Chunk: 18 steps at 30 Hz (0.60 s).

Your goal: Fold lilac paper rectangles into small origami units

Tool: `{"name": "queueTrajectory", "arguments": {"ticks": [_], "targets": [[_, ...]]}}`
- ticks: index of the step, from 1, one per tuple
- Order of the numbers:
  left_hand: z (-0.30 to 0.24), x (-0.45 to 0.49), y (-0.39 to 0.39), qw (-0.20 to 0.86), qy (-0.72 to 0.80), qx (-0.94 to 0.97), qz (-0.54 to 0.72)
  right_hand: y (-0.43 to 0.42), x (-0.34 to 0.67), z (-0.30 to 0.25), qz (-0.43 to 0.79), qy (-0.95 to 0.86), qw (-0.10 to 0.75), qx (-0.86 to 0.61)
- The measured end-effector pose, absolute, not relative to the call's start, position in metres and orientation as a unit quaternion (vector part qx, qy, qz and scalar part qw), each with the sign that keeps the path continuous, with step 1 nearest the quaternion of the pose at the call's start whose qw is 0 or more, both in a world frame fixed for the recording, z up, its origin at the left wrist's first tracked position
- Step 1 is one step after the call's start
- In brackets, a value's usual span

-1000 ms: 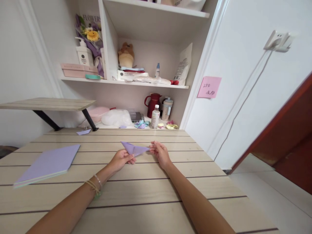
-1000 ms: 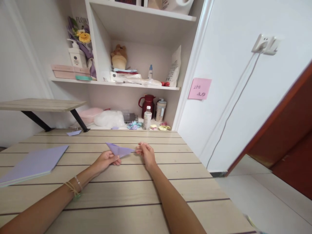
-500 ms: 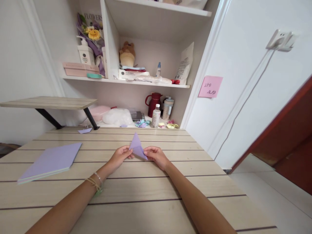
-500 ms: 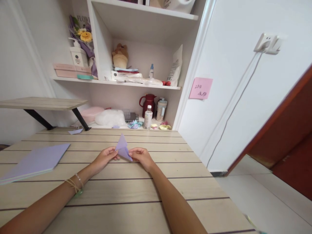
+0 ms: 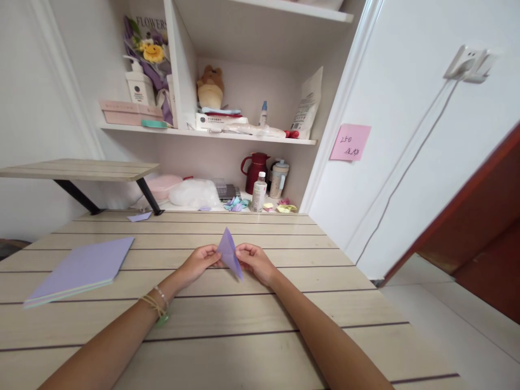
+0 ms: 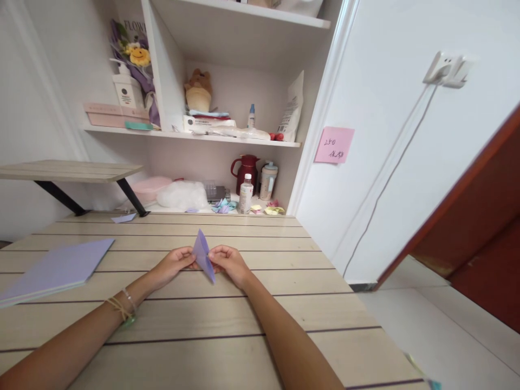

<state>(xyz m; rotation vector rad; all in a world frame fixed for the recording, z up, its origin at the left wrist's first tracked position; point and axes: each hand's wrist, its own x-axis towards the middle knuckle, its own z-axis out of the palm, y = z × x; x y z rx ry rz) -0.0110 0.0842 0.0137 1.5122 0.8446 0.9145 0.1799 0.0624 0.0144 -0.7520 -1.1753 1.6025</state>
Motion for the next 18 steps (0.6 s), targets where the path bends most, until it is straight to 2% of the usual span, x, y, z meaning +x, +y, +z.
{"name": "queueTrajectory", "arguments": {"ticks": [18], "targets": [[0.0144,-0.0113,0.0832,0.566,0.358,0.645,0.368,0.0619,0.1839,0.0179,0.653,-0.495,0.487,-0.301]]}}
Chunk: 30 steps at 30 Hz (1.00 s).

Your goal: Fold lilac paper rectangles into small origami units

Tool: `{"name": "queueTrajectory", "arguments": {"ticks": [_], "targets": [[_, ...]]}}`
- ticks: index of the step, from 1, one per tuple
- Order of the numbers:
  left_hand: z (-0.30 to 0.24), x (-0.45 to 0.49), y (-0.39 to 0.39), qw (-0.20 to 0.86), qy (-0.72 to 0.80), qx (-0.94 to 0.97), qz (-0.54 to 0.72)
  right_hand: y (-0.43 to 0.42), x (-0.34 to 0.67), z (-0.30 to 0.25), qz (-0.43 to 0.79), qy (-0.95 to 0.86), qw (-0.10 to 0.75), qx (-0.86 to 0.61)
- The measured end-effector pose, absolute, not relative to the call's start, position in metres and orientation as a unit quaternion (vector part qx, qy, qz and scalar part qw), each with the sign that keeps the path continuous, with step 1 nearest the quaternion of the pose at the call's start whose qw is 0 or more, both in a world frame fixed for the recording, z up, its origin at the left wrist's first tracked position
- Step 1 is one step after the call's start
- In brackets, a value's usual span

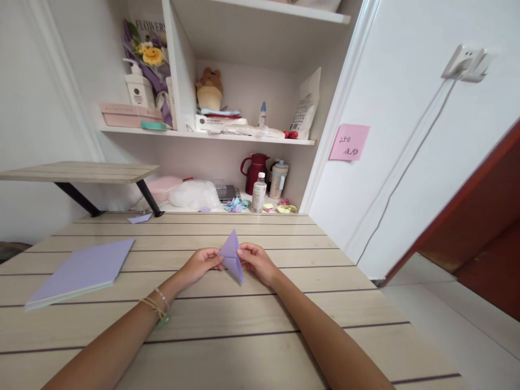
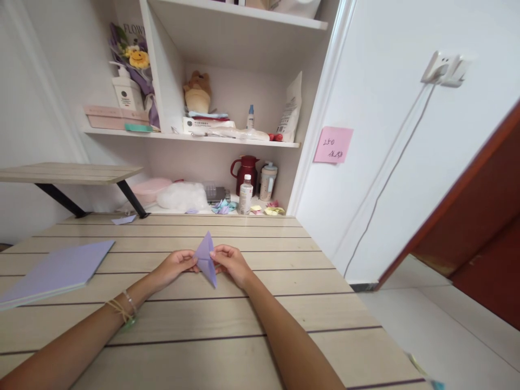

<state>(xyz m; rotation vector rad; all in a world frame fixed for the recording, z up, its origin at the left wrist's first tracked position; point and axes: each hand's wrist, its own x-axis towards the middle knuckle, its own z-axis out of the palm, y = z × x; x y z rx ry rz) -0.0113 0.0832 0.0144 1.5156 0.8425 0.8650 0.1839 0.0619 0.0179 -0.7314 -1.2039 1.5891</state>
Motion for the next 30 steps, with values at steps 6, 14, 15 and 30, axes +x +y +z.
{"name": "queueTrajectory", "arguments": {"ticks": [6,14,15,30], "targets": [[0.013,-0.012,0.084,0.563,0.360,0.644,0.372,0.066,0.184,0.013,0.644,-0.509,0.487,-0.297],[0.011,-0.012,0.086,0.563,0.370,0.635,0.377,0.066,0.184,0.013,0.614,-0.541,0.489,-0.303],[0.011,-0.012,0.086,0.566,0.371,0.634,0.374,0.065,0.183,0.013,0.614,-0.547,0.486,-0.295],[0.020,-0.004,0.079,0.588,0.399,0.624,0.325,0.053,0.174,0.016,0.180,-0.746,0.487,-0.418]]}}
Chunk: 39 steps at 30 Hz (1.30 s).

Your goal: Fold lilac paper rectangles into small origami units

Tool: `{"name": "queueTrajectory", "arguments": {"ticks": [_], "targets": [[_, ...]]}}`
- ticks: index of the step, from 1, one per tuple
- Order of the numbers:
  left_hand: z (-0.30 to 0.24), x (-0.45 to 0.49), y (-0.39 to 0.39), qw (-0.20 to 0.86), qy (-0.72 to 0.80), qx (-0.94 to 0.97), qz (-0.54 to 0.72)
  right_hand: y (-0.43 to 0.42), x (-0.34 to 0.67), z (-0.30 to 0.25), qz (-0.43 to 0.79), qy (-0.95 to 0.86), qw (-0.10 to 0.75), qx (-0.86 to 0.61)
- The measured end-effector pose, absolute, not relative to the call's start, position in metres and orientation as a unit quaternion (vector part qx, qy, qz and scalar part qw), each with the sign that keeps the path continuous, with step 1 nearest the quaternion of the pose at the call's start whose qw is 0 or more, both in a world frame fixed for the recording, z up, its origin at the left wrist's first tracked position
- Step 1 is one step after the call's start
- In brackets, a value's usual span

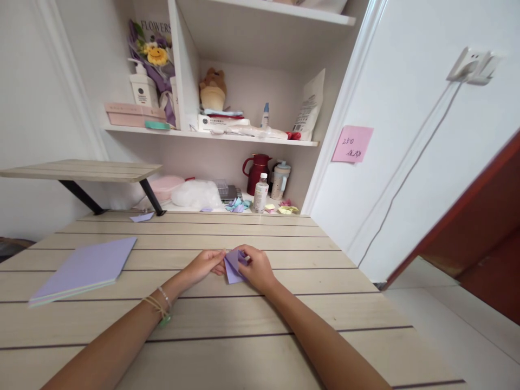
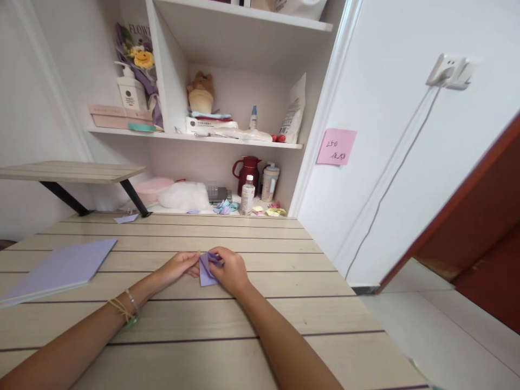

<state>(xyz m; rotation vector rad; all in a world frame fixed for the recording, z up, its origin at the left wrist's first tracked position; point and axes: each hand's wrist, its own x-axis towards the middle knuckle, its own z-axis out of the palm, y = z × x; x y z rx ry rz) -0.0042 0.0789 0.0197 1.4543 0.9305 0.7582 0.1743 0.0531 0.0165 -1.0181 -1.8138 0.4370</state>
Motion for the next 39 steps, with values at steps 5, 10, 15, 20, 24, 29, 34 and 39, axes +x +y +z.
{"name": "queueTrajectory", "arguments": {"ticks": [5,10,15,20,24,29,34,39], "targets": [[0.023,-0.006,0.078,0.613,0.377,0.625,0.301,0.048,0.171,0.017,0.147,-0.756,0.487,-0.413],[0.028,-0.010,0.076,0.629,0.347,0.629,0.297,0.052,0.169,0.014,0.255,-0.724,0.532,-0.357],[0.021,-0.006,0.078,0.620,0.367,0.609,0.332,0.063,0.172,0.007,0.441,-0.643,0.536,-0.324],[0.014,0.000,0.082,0.581,0.406,0.594,0.381,0.064,0.175,0.008,0.510,-0.599,0.526,-0.322],[0.015,-0.002,0.081,0.547,0.418,0.604,0.401,0.062,0.175,0.014,0.598,-0.520,0.527,-0.306],[0.016,0.000,0.078,0.515,0.435,0.617,0.406,0.062,0.171,0.011,0.611,-0.488,0.507,-0.363],[0.014,0.001,0.078,0.525,0.408,0.631,0.400,0.065,0.168,0.002,0.564,-0.501,0.522,-0.399],[0.011,0.001,0.079,0.540,0.408,0.621,0.396,0.065,0.170,0.005,0.581,-0.471,0.537,-0.391]]}}
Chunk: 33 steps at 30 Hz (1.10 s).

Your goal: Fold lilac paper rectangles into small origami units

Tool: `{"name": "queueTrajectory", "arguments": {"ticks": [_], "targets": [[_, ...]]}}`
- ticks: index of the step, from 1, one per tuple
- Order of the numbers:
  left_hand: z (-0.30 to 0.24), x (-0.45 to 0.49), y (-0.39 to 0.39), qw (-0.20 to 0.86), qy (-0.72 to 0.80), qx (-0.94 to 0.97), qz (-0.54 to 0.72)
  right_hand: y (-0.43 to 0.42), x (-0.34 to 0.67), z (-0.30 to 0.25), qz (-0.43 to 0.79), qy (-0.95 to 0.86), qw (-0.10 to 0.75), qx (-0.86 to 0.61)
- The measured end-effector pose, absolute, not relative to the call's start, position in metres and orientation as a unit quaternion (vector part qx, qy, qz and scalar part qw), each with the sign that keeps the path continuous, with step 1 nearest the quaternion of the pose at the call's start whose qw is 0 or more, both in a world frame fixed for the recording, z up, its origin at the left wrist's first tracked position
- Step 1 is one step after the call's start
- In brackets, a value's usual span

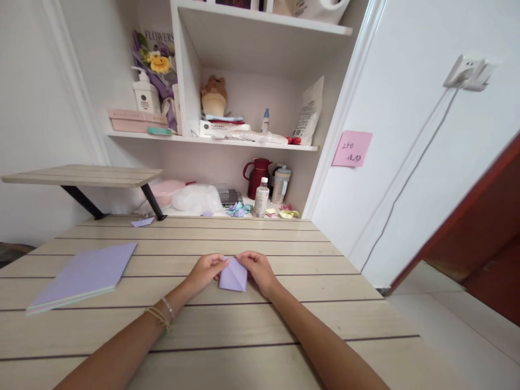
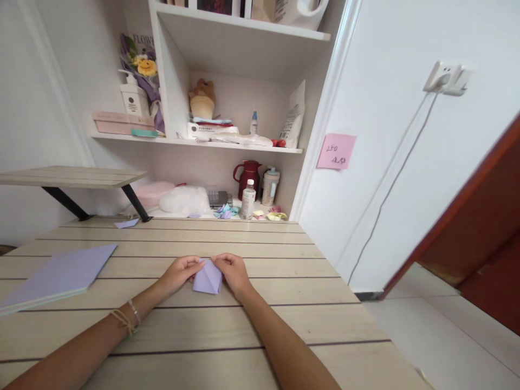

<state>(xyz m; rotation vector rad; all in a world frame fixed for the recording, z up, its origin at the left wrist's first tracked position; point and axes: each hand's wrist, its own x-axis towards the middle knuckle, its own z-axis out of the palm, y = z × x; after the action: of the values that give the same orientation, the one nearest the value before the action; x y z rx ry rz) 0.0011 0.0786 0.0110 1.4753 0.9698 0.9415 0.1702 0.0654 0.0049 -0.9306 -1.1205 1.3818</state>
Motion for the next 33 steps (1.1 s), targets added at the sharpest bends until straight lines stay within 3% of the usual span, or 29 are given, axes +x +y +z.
{"name": "queueTrajectory", "arguments": {"ticks": [8,23,28,33], "targets": [[0.016,-0.003,0.080,0.574,0.410,0.537,0.463,0.061,0.177,0.016,0.667,-0.472,0.497,-0.292],[0.016,-0.004,0.078,0.579,0.397,0.566,0.432,0.066,0.171,0.004,0.619,-0.485,0.514,-0.343],[0.012,-0.006,0.082,0.563,0.411,0.512,0.502,0.064,0.171,0.010,0.632,-0.446,0.544,-0.325],[0.011,-0.007,0.082,0.567,0.393,0.486,0.536,0.063,0.170,0.011,0.571,-0.459,0.595,-0.331]]}}
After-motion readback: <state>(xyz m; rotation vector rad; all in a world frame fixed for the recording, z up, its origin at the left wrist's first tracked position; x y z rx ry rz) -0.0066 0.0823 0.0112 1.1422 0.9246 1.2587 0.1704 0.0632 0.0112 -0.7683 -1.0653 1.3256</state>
